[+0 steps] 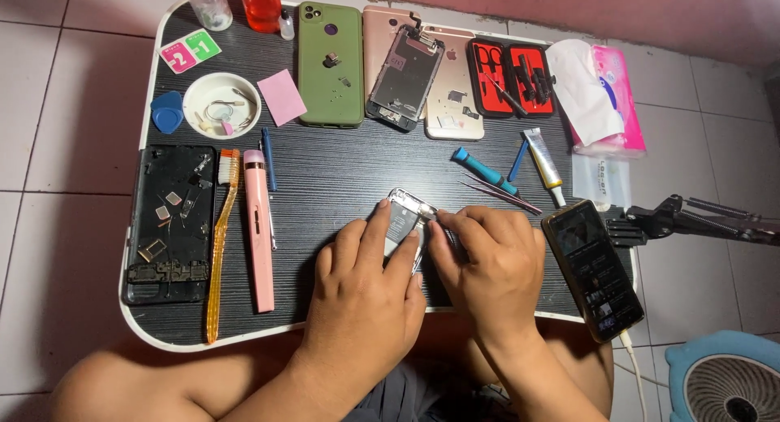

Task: Repairing a smartphone by installing a shield plate and fastening it with tiny screws using a screwdriver and tweezers.

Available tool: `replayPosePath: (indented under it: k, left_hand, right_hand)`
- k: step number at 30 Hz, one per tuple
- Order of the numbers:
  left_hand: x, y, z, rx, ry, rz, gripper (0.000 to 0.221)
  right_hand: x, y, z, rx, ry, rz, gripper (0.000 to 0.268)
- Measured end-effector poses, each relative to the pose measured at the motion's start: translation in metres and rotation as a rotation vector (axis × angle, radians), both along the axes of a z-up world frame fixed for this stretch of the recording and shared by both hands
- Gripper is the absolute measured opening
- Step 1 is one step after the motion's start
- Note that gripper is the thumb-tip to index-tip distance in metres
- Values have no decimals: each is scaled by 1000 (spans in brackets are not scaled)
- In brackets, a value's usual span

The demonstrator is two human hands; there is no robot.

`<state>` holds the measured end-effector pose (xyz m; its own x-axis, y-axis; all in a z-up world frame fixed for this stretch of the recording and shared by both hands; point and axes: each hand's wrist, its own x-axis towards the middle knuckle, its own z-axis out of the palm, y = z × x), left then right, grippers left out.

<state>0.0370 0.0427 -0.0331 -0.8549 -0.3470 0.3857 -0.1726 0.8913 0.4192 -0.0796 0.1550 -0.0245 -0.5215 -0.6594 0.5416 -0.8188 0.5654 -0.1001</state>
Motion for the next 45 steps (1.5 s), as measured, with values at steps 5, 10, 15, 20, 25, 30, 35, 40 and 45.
replayPosePath:
  k: [5,10,15,20,25,30,35,40,45]
  left_hand:
    - [3,4,-1,-17,-16,1,55]
    - [3,-2,-1,9,25,-7,52]
    - [1,-12,-2,11,29,-60,51]
    - [-2,-13,-2,-25,7,-52,51]
    - [-3,-12,-3,-38,-10,-40,51]
    - [-2,-12,-2,-45,-9,-45,50]
    - [-2,-13,-2,-50,-8,-44,52]
    - [-2,-12,-2,-51,-12,-42,52]
    - [-2,-12,-2,-52,-5,-40,53]
  right_hand:
    - [9,-1,-6,-4,-1,-97,12]
    - [-17,8,-1,-22,-68,2,12]
    - [-54,14,9,22,-61,423,13]
    - [-65,11,9,32,-73,496,13]
    - [-69,7,9,38,-79,513,13]
    - [-73,5,10,38,-92,542,12]
    - [-73,4,10,51,-81,550,13]
    - [-70,8,6,74,-86,505,14]
    - [-62,8,8,64,-90,444,13]
